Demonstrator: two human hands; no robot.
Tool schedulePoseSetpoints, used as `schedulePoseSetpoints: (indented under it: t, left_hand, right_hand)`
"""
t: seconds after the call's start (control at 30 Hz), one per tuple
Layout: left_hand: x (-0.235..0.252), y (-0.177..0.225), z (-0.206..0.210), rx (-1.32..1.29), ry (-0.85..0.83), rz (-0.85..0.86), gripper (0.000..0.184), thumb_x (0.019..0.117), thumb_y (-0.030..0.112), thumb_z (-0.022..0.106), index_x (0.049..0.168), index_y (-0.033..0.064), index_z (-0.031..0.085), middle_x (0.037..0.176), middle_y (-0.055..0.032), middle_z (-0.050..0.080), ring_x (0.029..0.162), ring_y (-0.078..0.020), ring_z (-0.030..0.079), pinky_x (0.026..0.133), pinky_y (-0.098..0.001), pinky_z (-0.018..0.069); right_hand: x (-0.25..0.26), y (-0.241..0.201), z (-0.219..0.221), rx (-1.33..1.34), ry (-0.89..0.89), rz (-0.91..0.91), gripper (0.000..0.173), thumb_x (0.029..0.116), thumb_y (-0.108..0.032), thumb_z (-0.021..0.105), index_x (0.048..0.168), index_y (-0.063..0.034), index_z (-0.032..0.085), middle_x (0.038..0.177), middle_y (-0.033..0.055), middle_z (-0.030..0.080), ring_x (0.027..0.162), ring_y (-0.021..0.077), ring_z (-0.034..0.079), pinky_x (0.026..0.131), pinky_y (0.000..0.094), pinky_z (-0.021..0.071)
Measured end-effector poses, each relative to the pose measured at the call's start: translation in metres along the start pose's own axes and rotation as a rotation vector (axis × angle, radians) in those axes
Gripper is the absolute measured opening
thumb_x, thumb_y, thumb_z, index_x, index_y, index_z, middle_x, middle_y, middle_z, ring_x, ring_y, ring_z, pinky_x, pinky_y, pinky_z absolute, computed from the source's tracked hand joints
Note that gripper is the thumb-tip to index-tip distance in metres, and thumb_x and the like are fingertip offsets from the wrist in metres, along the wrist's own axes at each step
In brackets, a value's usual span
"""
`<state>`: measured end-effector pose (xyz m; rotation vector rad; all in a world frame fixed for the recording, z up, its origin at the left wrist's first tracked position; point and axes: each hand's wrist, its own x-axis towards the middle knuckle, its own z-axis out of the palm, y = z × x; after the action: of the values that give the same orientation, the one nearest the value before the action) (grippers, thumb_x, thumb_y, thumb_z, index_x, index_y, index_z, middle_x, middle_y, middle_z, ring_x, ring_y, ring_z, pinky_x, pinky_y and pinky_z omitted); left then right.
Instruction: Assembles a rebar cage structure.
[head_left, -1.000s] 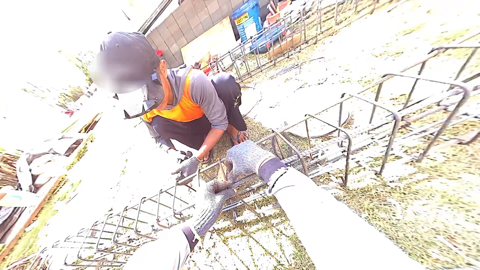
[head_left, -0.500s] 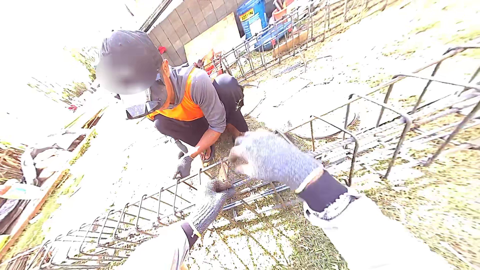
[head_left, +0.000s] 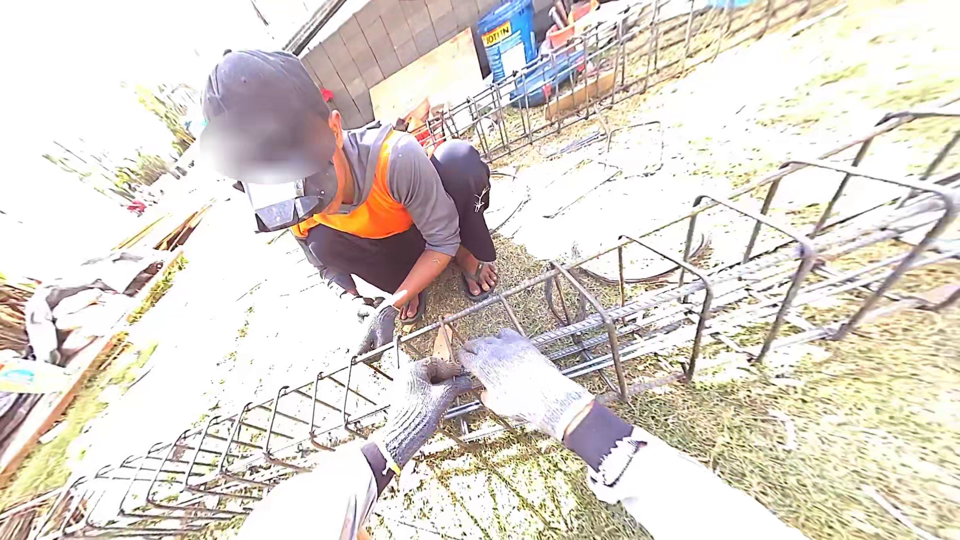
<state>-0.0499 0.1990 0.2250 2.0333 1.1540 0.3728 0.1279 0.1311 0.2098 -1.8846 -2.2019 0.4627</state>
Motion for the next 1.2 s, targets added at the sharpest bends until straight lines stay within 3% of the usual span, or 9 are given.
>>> schedulePoseSetpoints:
  t: [0.13,0.37,0.47,0.6,0.73,0.87,0.93,1.0,1.2]
  left_hand:
    - [0.001,-0.002,0.000,0.027,0.000,0.021,0.016,0.0856,0.033,0.081,0.093,0.0196,0.079,0.089,0.0074,0.076,0.089,-0.0051,0.071,0.086,-0.0305,0.0591]
    - [0.000,-0.002,0.000,0.067,0.010,0.024,0.015,0.0852,0.032,0.080,0.092,0.0191,0.079,0.087,0.0074,0.075,0.086,-0.0041,0.071,0.083,-0.0298,0.0589]
    - [0.000,-0.004,0.001,0.075,0.017,0.044,0.014,0.0858,0.031,0.079,0.092,0.0186,0.078,0.087,0.0073,0.075,0.086,-0.0043,0.070,0.083,-0.0300,0.0580]
    - [0.000,-0.003,0.000,0.057,0.035,0.090,0.012,0.0862,0.029,0.079,0.092,0.0180,0.080,0.087,0.0073,0.076,0.085,-0.0030,0.071,0.083,-0.0278,0.0584]
    - [0.001,-0.005,0.000,0.093,0.030,0.103,0.014,0.0851,0.032,0.079,0.090,0.0192,0.080,0.084,0.0086,0.074,0.082,-0.0023,0.069,0.079,-0.0280,0.0562]
    - [0.001,-0.003,0.001,0.067,0.020,0.068,0.012,0.0850,0.032,0.080,0.089,0.0200,0.080,0.082,0.0089,0.075,0.077,-0.0031,0.069,0.076,-0.0288,0.0580]
    - [-0.001,-0.003,0.003,0.047,0.021,0.055,0.011,0.0845,0.030,0.081,0.087,0.0195,0.079,0.080,0.0083,0.075,0.076,-0.0036,0.069,0.075,-0.0286,0.0585]
    - [-0.001,-0.003,0.002,0.056,0.017,0.052,0.012,0.0845,0.031,0.081,0.088,0.0198,0.079,0.081,0.0085,0.074,0.077,-0.0040,0.069,0.077,-0.0290,0.0583]
    - [0.002,-0.006,0.001,0.101,0.031,0.048,0.015,0.0845,0.036,0.080,0.089,0.0211,0.079,0.082,0.0096,0.074,0.079,-0.0030,0.069,0.079,-0.0297,0.0577]
  right_hand:
    - [0.014,-0.007,-0.017,0.018,-0.155,0.078,0.033,0.0844,-0.025,0.076,0.114,-0.0123,0.070,0.106,0.0138,0.071,0.100,0.0369,0.067,0.088,0.0626,0.0486]
    - [0.025,-0.008,-0.026,0.067,-0.282,0.113,0.047,0.0779,-0.041,0.085,0.105,-0.0046,0.071,0.102,0.0186,0.070,0.098,0.0403,0.067,0.083,0.0666,0.0495]
    - [0.022,-0.014,-0.025,0.000,-0.255,0.114,0.055,0.0746,-0.047,0.086,0.108,-0.0056,0.071,0.104,0.0181,0.071,0.100,0.0396,0.067,0.088,0.0666,0.0466]
    - [-0.010,-0.028,0.004,0.079,0.199,0.179,0.063,0.0712,-0.027,0.087,0.125,-0.0024,0.067,0.128,0.0239,0.063,0.125,0.0464,0.055,0.109,0.0688,0.0359]
    - [-0.046,-0.039,0.062,0.291,0.564,0.390,0.039,0.0866,-0.039,0.070,0.109,-0.0079,0.071,0.113,0.0188,0.070,0.111,0.0409,0.065,0.096,0.0615,0.0505]
    - [-0.041,-0.023,0.090,0.513,0.349,0.454,0.055,0.1008,-0.038,0.052,0.150,-0.0134,0.050,0.142,0.0138,0.060,0.133,0.0342,0.056,0.112,0.0563,0.0427]
    - [-0.034,-0.017,0.093,0.505,0.268,0.340,0.047,0.1053,-0.033,0.042,0.148,-0.0159,0.051,0.133,0.0118,0.065,0.127,0.0314,0.061,0.109,0.0543,0.0461]
    - [-0.028,-0.012,0.092,0.466,0.248,0.274,0.042,0.1064,-0.028,0.043,0.145,-0.0180,0.056,0.131,0.0150,0.065,0.123,0.0338,0.062,0.106,0.0544,0.0487]
    - [-0.018,-0.004,0.088,0.291,0.248,0.265,0.055,0.0929,-0.012,0.059,0.145,-0.0307,0.058,0.118,0.0200,0.067,0.109,0.0399,0.066,0.090,0.0581,0.0544]
